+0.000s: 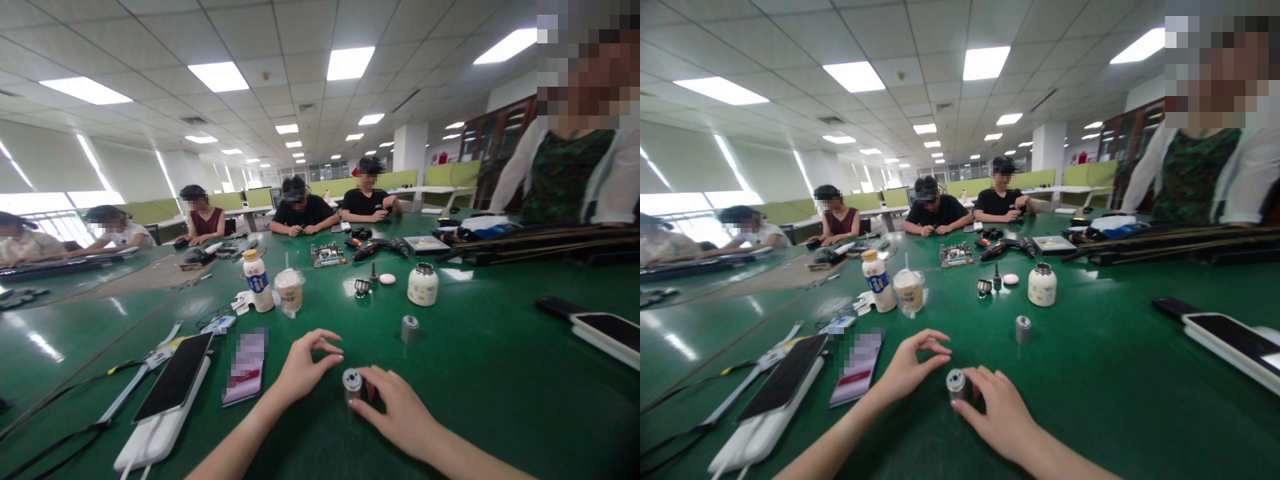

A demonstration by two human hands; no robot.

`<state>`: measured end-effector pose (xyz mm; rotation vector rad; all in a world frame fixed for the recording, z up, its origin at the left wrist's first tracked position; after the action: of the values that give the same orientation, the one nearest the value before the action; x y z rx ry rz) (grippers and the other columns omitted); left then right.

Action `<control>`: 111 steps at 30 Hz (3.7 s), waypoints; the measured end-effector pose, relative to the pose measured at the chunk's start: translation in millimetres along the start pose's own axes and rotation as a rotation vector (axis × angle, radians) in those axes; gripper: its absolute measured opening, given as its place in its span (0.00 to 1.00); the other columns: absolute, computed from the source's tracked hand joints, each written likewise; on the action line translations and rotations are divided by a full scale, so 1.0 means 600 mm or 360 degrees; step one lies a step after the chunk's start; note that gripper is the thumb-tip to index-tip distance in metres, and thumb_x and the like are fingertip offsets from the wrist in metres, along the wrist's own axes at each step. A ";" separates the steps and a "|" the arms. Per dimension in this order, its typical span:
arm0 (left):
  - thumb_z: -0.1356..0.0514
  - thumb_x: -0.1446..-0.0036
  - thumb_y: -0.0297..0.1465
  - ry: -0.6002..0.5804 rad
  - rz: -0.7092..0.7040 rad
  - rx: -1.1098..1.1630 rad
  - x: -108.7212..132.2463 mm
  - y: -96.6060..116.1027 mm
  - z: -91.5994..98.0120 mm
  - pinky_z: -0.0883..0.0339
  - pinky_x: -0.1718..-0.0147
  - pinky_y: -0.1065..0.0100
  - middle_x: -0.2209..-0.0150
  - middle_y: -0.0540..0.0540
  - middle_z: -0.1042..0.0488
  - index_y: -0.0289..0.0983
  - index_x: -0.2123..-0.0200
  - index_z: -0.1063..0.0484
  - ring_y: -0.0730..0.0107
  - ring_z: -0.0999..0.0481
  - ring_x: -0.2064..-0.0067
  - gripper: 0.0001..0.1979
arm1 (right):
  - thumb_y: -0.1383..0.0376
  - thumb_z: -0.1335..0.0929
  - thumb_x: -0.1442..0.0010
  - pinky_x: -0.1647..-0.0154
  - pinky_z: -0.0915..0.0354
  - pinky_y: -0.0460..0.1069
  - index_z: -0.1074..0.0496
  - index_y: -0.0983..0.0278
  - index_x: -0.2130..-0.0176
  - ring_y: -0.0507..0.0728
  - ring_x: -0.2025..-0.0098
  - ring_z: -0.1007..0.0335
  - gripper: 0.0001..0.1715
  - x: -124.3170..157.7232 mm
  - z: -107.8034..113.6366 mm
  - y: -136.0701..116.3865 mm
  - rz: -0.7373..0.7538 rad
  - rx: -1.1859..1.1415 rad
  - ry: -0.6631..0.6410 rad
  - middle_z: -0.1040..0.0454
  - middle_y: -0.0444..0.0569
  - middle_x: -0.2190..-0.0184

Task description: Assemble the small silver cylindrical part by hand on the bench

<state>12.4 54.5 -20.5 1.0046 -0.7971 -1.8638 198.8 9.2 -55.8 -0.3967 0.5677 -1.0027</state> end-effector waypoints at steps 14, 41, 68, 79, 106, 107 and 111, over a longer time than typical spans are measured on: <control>0.36 0.46 0.25 -0.0271 -0.0077 -0.0013 0.020 0.059 -0.019 0.39 0.48 0.59 0.63 0.48 0.18 0.40 0.54 0.29 0.62 0.22 0.55 0.15 | 0.57 0.32 0.39 0.65 0.42 0.49 0.30 0.59 0.59 0.56 0.67 0.34 0.10 0.001 -0.006 0.003 0.0044 0.0009 0.0048 0.29 0.43 0.68; 0.41 0.43 0.24 -0.0353 -0.0189 -0.0274 0.023 0.078 -0.010 0.46 0.46 0.58 0.60 0.49 0.19 0.42 0.49 0.30 0.60 0.28 0.49 0.18 | 0.56 0.33 0.39 0.64 0.42 0.50 0.30 0.59 0.58 0.56 0.67 0.34 0.11 0.000 -0.003 0.000 0.0019 0.0023 0.0035 0.28 0.43 0.68; 0.40 0.44 0.25 -0.0340 -0.0179 -0.0358 0.028 0.089 -0.013 0.46 0.48 0.57 0.58 0.49 0.19 0.45 0.48 0.31 0.58 0.31 0.50 0.20 | 0.57 0.33 0.39 0.65 0.42 0.49 0.29 0.59 0.59 0.56 0.67 0.34 0.10 0.000 -0.002 -0.003 0.0045 0.0012 0.0037 0.28 0.43 0.69; 0.41 0.45 0.21 -0.0220 -0.0185 -0.0466 0.028 0.085 -0.017 0.44 0.53 0.61 0.62 0.53 0.20 0.47 0.52 0.29 0.61 0.32 0.54 0.19 | 0.57 0.32 0.39 0.64 0.42 0.50 0.30 0.57 0.54 0.56 0.67 0.33 0.14 0.000 -0.001 -0.001 0.0047 -0.0019 0.0028 0.28 0.42 0.68; 0.35 0.47 0.29 -0.0071 -0.0013 -0.0129 -0.001 -0.004 0.008 0.39 0.50 0.62 0.63 0.48 0.18 0.40 0.56 0.28 0.62 0.22 0.56 0.13 | 0.55 0.33 0.39 0.62 0.41 0.51 0.30 0.56 0.52 0.58 0.65 0.34 0.15 0.000 0.000 -0.001 0.0003 0.0003 -0.0005 0.28 0.44 0.65; 0.35 0.46 0.29 -0.0066 -0.0041 -0.0078 0.000 0.009 0.007 0.38 0.50 0.62 0.63 0.47 0.18 0.39 0.56 0.29 0.62 0.21 0.56 0.13 | 0.55 0.33 0.39 0.62 0.41 0.51 0.30 0.56 0.52 0.58 0.65 0.34 0.15 0.001 -0.001 -0.001 0.0011 0.0004 -0.0003 0.28 0.44 0.65; 0.34 0.47 0.30 -0.0147 -0.0082 -0.0031 0.009 0.051 -0.003 0.39 0.50 0.61 0.64 0.48 0.18 0.40 0.55 0.29 0.62 0.22 0.57 0.15 | 0.55 0.33 0.39 0.63 0.42 0.50 0.30 0.56 0.53 0.57 0.66 0.34 0.14 0.001 -0.003 0.002 0.0022 0.0013 0.0015 0.28 0.43 0.67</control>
<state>24.0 36.1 1.8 0.9400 -0.8125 -1.9702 198.7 9.0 -57.8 -0.3804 0.5738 -0.9941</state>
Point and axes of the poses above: each hand's wrist, its own x-axis away from the middle knuckle, its own z-axis out of the back of the hand, y = z × x, the point moved 3 cm from there along -x, towards the middle knuckle
